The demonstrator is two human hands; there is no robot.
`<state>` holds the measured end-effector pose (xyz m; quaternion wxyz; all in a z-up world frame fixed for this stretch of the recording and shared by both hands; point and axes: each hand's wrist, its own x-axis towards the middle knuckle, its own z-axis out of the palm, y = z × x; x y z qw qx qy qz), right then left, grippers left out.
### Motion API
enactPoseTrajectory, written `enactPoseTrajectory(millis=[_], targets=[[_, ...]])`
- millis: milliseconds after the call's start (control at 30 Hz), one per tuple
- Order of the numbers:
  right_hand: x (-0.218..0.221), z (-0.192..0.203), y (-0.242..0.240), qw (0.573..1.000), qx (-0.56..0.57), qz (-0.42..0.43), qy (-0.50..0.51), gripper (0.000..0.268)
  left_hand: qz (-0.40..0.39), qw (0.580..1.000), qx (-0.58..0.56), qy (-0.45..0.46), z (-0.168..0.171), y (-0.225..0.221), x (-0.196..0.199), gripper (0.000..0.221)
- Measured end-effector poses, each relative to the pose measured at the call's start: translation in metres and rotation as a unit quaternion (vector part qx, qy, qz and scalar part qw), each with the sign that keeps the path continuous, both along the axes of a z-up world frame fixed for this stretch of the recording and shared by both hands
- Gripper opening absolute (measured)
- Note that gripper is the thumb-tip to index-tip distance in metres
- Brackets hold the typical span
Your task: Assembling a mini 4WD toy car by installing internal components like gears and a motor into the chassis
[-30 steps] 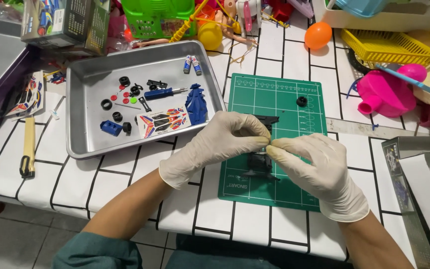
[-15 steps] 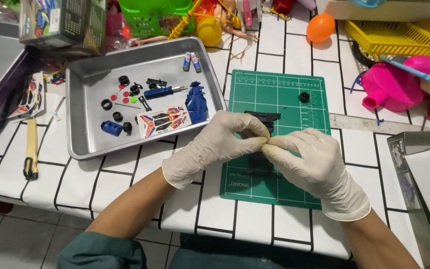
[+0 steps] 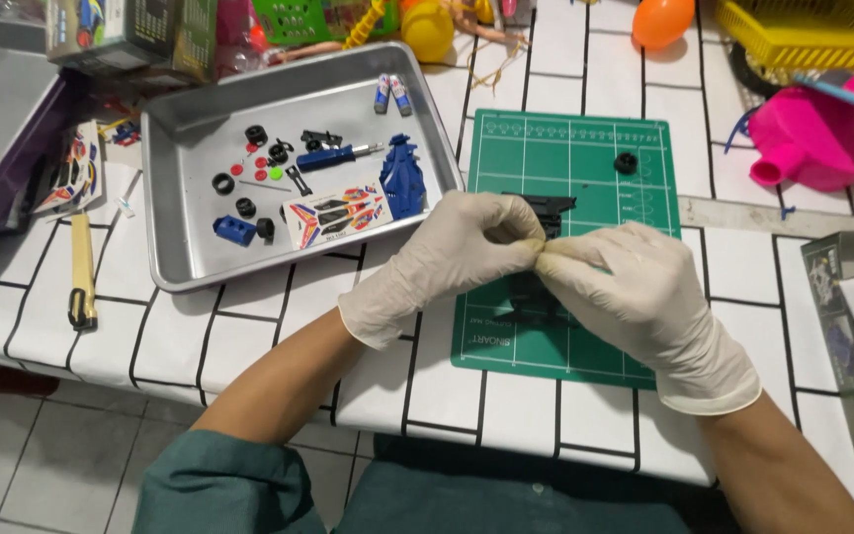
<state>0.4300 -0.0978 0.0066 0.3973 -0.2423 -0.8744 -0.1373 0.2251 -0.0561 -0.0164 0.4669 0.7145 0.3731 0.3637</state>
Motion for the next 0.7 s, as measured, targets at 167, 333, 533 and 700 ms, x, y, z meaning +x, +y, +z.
enactPoseTrajectory(millis=[167,333,533,700], targets=[[0.004,0.002,-0.001,1.0,-0.017,0.004,-0.009,0.012,0.007,1.0,0.003,-0.029,-0.003,-0.001,0.002,0.01],[0.008,-0.002,0.0,0.998,-0.042,-0.044,-0.004,0.008,0.01,0.999,0.036,-0.028,-0.011,0.003,0.003,0.011],[0.011,-0.005,0.002,0.985,-0.156,-0.059,0.044,0.007,0.028,0.989,0.142,0.038,-0.008,0.014,-0.011,0.02],[0.01,0.002,-0.003,0.916,-0.387,-0.066,0.084,0.014,-0.049,0.971,0.175,0.153,0.002,0.011,-0.024,0.018]])
